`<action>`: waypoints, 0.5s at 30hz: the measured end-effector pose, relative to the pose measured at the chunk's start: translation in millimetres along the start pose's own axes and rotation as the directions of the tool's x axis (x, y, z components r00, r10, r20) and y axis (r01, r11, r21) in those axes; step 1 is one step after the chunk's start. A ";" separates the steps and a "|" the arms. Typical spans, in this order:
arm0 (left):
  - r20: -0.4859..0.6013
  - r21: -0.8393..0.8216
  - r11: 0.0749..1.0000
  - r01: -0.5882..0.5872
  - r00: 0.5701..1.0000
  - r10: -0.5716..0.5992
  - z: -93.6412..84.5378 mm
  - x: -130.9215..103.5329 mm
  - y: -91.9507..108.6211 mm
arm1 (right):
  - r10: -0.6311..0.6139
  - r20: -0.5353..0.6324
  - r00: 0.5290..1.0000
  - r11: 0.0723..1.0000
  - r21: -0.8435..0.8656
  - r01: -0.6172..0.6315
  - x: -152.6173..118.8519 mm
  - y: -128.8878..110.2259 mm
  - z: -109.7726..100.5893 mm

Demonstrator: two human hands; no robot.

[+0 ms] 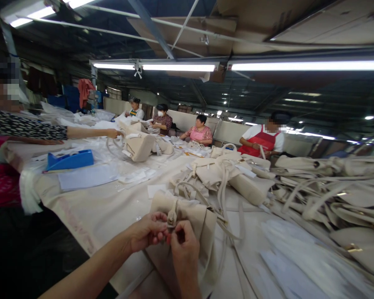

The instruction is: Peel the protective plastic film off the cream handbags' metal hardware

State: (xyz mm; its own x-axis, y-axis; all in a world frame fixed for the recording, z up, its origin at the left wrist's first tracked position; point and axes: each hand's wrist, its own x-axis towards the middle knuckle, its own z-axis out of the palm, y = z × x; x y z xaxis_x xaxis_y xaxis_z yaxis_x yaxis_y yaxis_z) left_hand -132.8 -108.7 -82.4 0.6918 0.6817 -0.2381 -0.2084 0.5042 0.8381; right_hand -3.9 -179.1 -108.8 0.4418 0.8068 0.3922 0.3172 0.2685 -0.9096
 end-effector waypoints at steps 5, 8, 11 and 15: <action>-0.053 0.105 0.979 -0.173 0.982 0.179 0.3 7.6 19.6 | -0.029 0.029 0.999 0.985 -0.169 0.033 -18.1 11.6 9.9; -0.060 0.135 0.947 -0.293 0.951 0.303 5.1 9.6 32.5 | 0.086 0.103 0.991 0.984 -0.166 -0.068 -34.2 21.3 13.6; -0.028 0.315 0.875 -0.366 0.919 0.394 6.9 5.6 39.2 | 0.168 0.108 0.980 0.985 -0.058 -0.163 -44.6 24.5 12.8; 0.032 0.622 0.659 -0.423 0.854 0.519 1.8 -2.6 28.5 | 0.187 0.062 0.980 0.982 0.019 -0.188 -42.8 11.3 7.7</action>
State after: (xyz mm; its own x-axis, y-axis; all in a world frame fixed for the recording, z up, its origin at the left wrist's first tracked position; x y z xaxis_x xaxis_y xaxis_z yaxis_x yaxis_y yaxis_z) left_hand -139.3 -97.1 -57.0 0.5053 0.8269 0.2470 0.0003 -0.2864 0.9581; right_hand -25.6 -206.6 -137.0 0.4403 0.8738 0.2061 0.2128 0.1215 -0.9695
